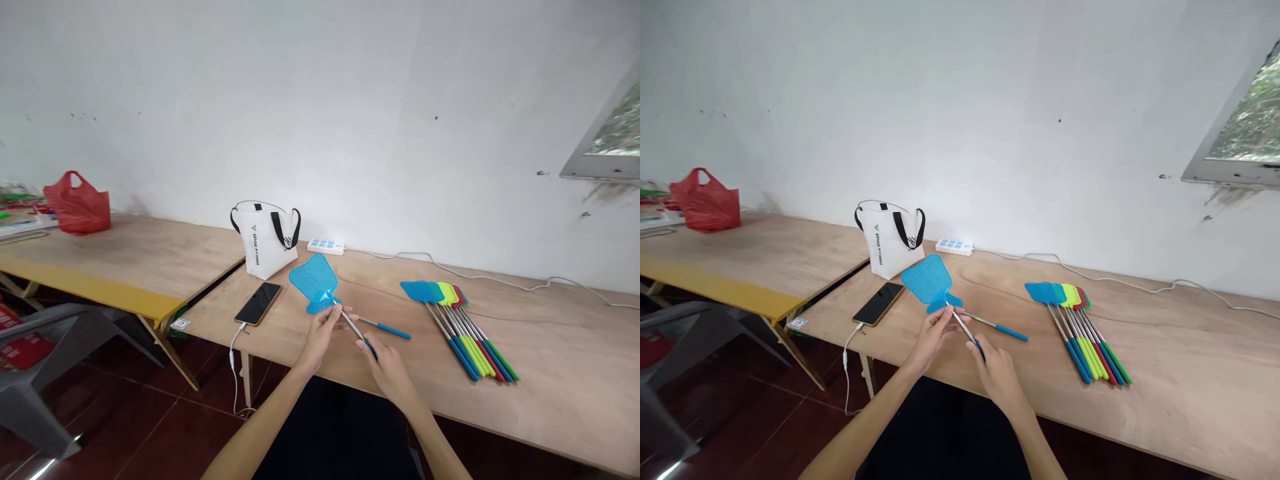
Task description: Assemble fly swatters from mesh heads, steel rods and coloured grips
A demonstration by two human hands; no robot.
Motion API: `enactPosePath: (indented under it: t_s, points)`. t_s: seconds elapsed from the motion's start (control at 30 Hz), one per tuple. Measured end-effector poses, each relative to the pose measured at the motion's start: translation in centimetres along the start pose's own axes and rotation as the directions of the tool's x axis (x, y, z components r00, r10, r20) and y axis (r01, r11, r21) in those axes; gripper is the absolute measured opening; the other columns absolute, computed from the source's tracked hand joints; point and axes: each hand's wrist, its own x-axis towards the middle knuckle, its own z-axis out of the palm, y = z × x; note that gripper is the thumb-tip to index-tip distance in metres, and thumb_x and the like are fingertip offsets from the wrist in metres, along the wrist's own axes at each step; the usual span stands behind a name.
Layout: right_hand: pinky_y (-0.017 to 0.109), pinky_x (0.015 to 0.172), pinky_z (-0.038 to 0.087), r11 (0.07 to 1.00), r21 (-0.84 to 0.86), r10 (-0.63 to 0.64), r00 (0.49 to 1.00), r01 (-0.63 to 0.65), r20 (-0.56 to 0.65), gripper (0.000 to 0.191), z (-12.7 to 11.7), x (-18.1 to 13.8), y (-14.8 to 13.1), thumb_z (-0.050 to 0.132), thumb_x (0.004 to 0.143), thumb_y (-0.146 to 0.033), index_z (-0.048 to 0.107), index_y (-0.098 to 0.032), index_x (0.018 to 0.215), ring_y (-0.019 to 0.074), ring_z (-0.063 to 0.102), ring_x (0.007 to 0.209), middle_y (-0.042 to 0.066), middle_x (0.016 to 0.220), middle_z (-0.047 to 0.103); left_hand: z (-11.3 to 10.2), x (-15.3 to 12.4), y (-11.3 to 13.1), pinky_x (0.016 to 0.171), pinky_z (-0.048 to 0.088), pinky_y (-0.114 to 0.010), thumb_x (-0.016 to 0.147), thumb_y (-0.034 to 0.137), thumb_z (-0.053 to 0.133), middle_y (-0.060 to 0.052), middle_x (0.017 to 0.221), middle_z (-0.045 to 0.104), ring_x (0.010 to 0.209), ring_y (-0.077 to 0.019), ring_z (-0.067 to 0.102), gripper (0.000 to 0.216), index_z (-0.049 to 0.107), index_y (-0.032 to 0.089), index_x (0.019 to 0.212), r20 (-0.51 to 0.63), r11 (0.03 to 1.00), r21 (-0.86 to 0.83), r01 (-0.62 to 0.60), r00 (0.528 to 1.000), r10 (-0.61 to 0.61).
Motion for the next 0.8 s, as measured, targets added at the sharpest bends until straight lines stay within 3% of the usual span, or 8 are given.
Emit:
enactPosePath:
  t_s: [0.17, 0.27, 0.33, 0.43, 0.57, 0.67, 0.8]
  points:
    - [0.028, 0.052, 0.042, 0.961, 0.262, 0.075, 0.995, -0.091, 0.071, 0.052, 1.3, -0.6, -2.6, 0.031, 0.1, -0.065, 0.06, -0.027, 0.12, 0.0181, 0.056, 0.049, -0.004, 0.059, 0.058, 1.1, -1.1, 0.0, 0.082, 0.054, -0.034, 0.091, 0.062, 0.061, -0.011, 0.089, 0.077, 0.088, -0.0241, 0.073, 0.047, 0.068, 0.016, 0.082, 0.127, 0.998, 0.057, -0.017, 0.992, 0.009]
    - [0.026, 0.044, 0.035, 0.9, 0.408, 0.12, 0.987, -0.152, 0.104, 0.053, 2.0, -0.8, -3.8, 0.029, 0.1, -0.067, 0.059, -0.024, 0.106, 0.0145, 0.042, 0.037, -0.009, 0.046, 0.043, 1.7, -1.7, 0.2, 0.081, 0.053, -0.033, 0.09, 0.062, 0.062, -0.009, 0.082, 0.075, 0.083, -0.0221, 0.072, 0.046, 0.063, 0.017, 0.081, 0.125, 1.0, 0.017, 0.017, 0.992, -0.018]
    - [0.026, 0.046, 0.034, 0.889, 0.432, 0.122, 0.988, -0.15, 0.092, 0.051, 2.3, -1.1, -4.4, 0.029, 0.1, -0.067, 0.056, -0.025, 0.09, 0.0133, 0.041, 0.038, -0.008, 0.046, 0.042, 1.7, -1.5, 0.5, 0.08, 0.053, -0.033, 0.089, 0.062, 0.064, -0.006, 0.077, 0.072, 0.079, -0.0205, 0.07, 0.046, 0.061, 0.017, 0.079, 0.069, 0.999, -0.03, 0.013, 0.998, -0.011]
    - [0.027, 0.05, 0.033, 0.918, 0.371, 0.098, 0.986, -0.142, 0.135, 0.05, 2.5, -1.7, -5.0, 0.03, 0.1, -0.067, 0.044, -0.026, 0.075, 0.0136, 0.044, 0.043, -0.006, 0.048, 0.044, 0.0, -0.4, 1.8, 0.076, 0.053, -0.031, 0.085, 0.061, 0.07, -0.001, 0.066, 0.063, 0.069, -0.0167, 0.065, 0.046, 0.059, 0.017, 0.076, -0.062, 0.989, -0.142, -0.043, 0.997, 0.034]
    - [0.029, 0.055, 0.033, 0.958, 0.273, 0.02, 0.966, -0.092, 0.258, 0.047, 2.5, -2.3, -6.6, 0.028, 0.102, -0.061, 0.04, -0.026, 0.072, 0.0153, 0.043, 0.049, -0.005, 0.051, 0.042, -4.1, 1.3, 5.0, 0.066, 0.051, -0.025, 0.078, 0.047, 0.083, 0.002, 0.068, 0.056, 0.062, -0.0108, 0.057, 0.039, 0.059, 0.017, 0.074, -0.277, 0.954, -0.247, -0.171, 0.956, 0.099]
    - [0.029, 0.057, 0.032, 0.961, 0.269, -0.016, 0.959, -0.063, 0.282, 0.045, 1.9, -2.5, -8.2, 0.03, 0.103, -0.056, 0.04, -0.026, 0.072, 0.0152, 0.043, 0.052, -0.005, 0.055, 0.043, -6.2, 1.2, 7.6, 0.062, 0.05, -0.023, 0.075, 0.039, 0.087, 0.002, 0.077, 0.056, 0.064, -0.0092, 0.054, 0.035, 0.061, 0.015, 0.077, -0.283, 0.945, -0.256, -0.202, 0.951, 0.127]
    - [0.027, 0.058, 0.034, 0.933, 0.355, -0.067, 0.941, -0.058, 0.33, 0.046, 0.9, -2.7, -9.5, 0.031, 0.103, -0.058, 0.045, -0.025, 0.074, 0.0131, 0.044, 0.049, -0.006, 0.051, 0.044, -6.3, 0.0, 9.7, 0.061, 0.049, -0.022, 0.081, 0.038, 0.082, 0.001, 0.077, 0.054, 0.064, -0.0097, 0.052, 0.03, 0.062, 0.016, 0.079, -0.273, 0.94, -0.206, -0.273, 0.938, 0.213]
